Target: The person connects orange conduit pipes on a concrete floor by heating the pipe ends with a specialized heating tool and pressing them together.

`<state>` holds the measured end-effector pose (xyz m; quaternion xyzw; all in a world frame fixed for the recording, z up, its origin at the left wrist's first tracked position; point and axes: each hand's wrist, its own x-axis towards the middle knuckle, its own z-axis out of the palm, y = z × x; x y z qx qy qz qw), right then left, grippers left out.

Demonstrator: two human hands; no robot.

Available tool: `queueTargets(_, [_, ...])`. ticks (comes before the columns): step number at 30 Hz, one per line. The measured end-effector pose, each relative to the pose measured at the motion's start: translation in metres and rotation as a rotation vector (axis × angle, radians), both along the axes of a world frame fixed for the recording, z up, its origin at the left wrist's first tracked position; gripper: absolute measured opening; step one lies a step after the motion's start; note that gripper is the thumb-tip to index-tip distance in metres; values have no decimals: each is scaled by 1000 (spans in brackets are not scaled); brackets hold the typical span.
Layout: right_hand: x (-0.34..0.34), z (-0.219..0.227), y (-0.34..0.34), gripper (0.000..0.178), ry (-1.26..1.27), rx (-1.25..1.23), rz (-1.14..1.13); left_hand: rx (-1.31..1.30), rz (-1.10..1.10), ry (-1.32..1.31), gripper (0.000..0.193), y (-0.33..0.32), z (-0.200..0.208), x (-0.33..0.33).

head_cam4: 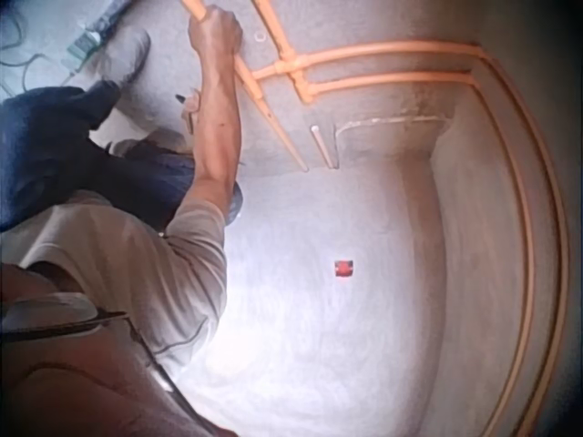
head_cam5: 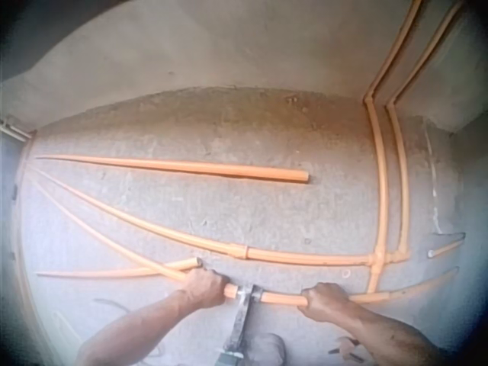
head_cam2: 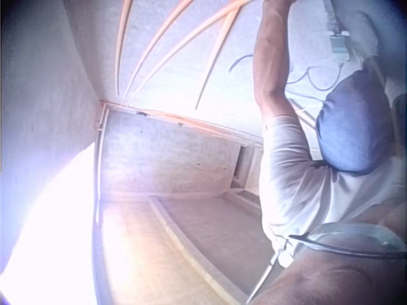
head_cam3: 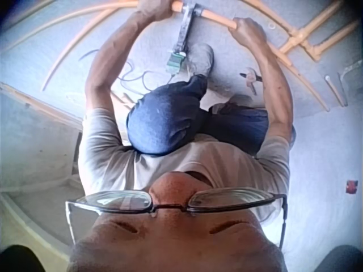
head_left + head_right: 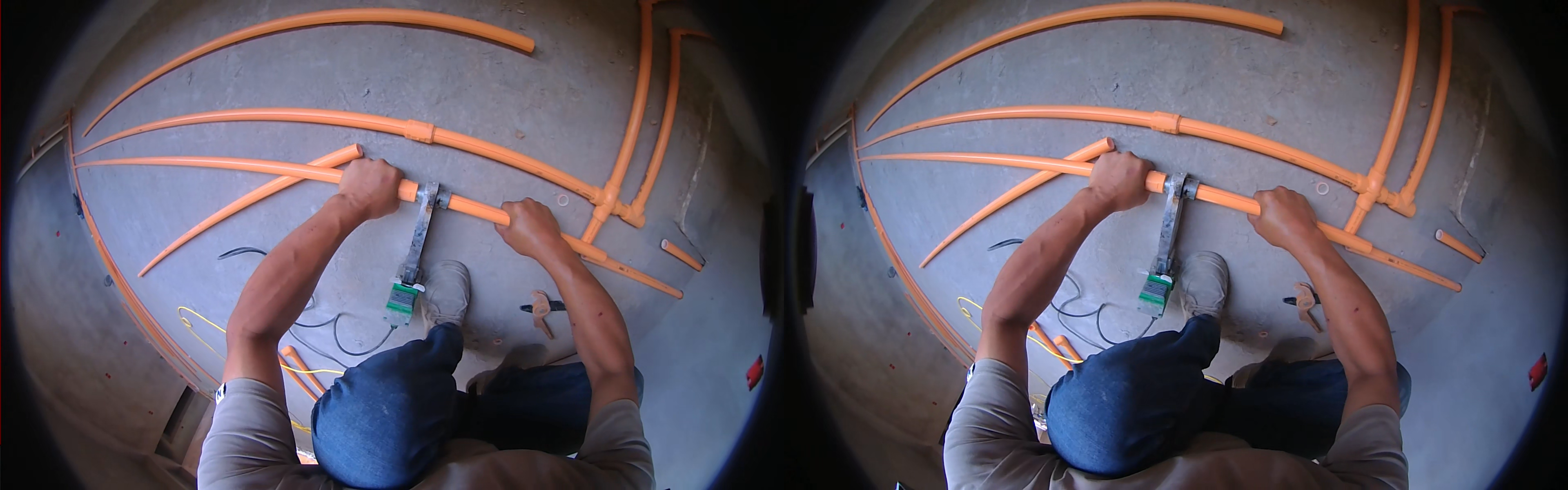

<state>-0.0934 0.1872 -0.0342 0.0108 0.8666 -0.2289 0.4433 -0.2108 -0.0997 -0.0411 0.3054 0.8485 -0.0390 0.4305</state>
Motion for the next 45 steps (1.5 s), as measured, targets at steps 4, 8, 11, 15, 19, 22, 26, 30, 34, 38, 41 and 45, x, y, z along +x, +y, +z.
queueTargets(4, [-3, 1, 1, 28, -44, -3, -3, 0, 3, 2, 19, 2, 1, 0])
queueTargets(8, [-7, 3, -1, 27, -88, -12, -34, 4, 6, -3, 19, 1, 1, 0])
queueTargets(11, [-7, 0, -1, 26, -104, -10, -26, 9, 8, 1, 19, 1, 1, 1])
queueTargets(15, [-7, 2, -3, 27, -92, -5, -27, 5, -2, 9, 19, -1, -1, 2])
queueTargets(19, [-6, 2, -6, 27, -75, 18, -18, 52, 11, 41, 16, -4, -4, 3])
queueTargets(22, [-1, 0, -5, 27, -37, 39, -10, 25, 6, 14, 17, 2, 0, 1])
queueTargets(26, [1, -2, -7, 25, 14, 53, -8, -10, 1, 2, 19, 3, 3, 0])
queueTargets(30, [3, -1, -9, 25, 18, 60, -19, 2, -2, 9, 19, 0, 0, 1])
queueTargets(34, [4, -5, -8, 24, 65, 60, 7, 8, -1, 14, 18, 1, -1, 1])
queueTargets(38, [5, -5, -8, 24, 78, 49, 13, 11, 13, 16, 18, 1, 0, 1])
queueTargets(41, [6, -6, -8, 24, 82, 50, -5, 25, 0, 28, 17, 0, -1, 1])
queueTargets(45, [5, -7, -8, 25, 76, 52, 6, 17, 6, 28, 17, 1, -1, 1])
